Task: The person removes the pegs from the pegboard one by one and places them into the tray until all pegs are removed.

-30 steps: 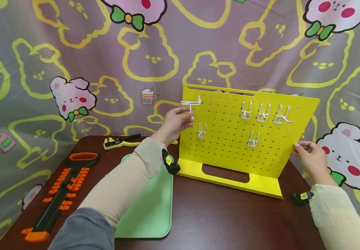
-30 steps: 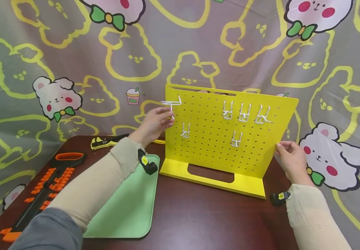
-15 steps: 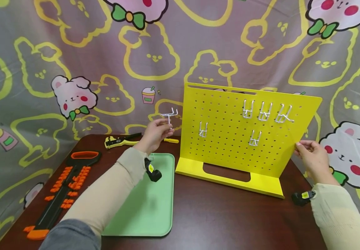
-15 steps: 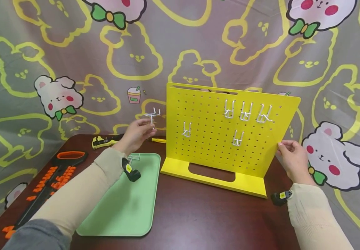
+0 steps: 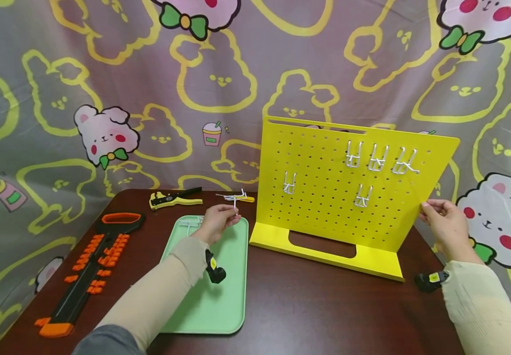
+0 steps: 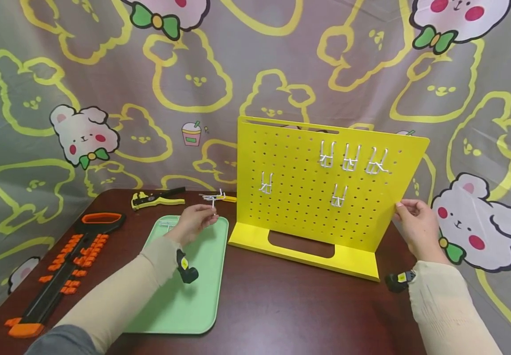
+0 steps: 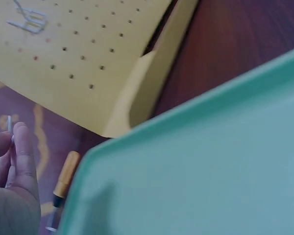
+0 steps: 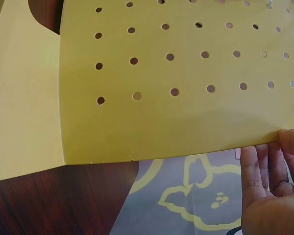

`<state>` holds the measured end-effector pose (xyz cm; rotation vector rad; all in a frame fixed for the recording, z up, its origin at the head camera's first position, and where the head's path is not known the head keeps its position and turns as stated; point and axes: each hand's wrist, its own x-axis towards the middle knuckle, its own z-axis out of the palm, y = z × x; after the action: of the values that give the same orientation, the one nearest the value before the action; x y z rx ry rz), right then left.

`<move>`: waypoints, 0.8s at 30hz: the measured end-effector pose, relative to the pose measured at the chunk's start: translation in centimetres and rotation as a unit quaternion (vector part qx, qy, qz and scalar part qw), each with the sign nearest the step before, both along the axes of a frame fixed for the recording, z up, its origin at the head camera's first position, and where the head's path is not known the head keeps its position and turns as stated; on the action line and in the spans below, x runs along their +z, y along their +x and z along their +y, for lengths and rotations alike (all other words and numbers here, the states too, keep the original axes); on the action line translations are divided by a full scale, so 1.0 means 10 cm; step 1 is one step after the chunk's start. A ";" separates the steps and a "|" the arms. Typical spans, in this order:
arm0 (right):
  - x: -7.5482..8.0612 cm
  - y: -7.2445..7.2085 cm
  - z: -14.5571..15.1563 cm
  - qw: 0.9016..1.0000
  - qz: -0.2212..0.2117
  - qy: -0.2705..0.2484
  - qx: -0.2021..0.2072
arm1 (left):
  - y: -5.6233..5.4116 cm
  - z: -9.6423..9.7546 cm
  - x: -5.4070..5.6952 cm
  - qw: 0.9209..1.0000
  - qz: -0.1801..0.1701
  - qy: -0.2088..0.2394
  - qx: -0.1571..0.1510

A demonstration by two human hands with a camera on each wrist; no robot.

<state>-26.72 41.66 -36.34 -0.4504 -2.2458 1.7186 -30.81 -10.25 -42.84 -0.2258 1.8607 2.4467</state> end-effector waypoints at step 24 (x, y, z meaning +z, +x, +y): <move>0.04 0.04 0.02 1.000 -0.005 0.015 0.014 | 0.15 -0.09 -0.42 0.998 -0.046 -0.014 0.028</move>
<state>-26.28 41.86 -35.96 -0.4237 -2.2914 1.6976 -29.31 -11.17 -47.04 -0.3907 1.8766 2.4020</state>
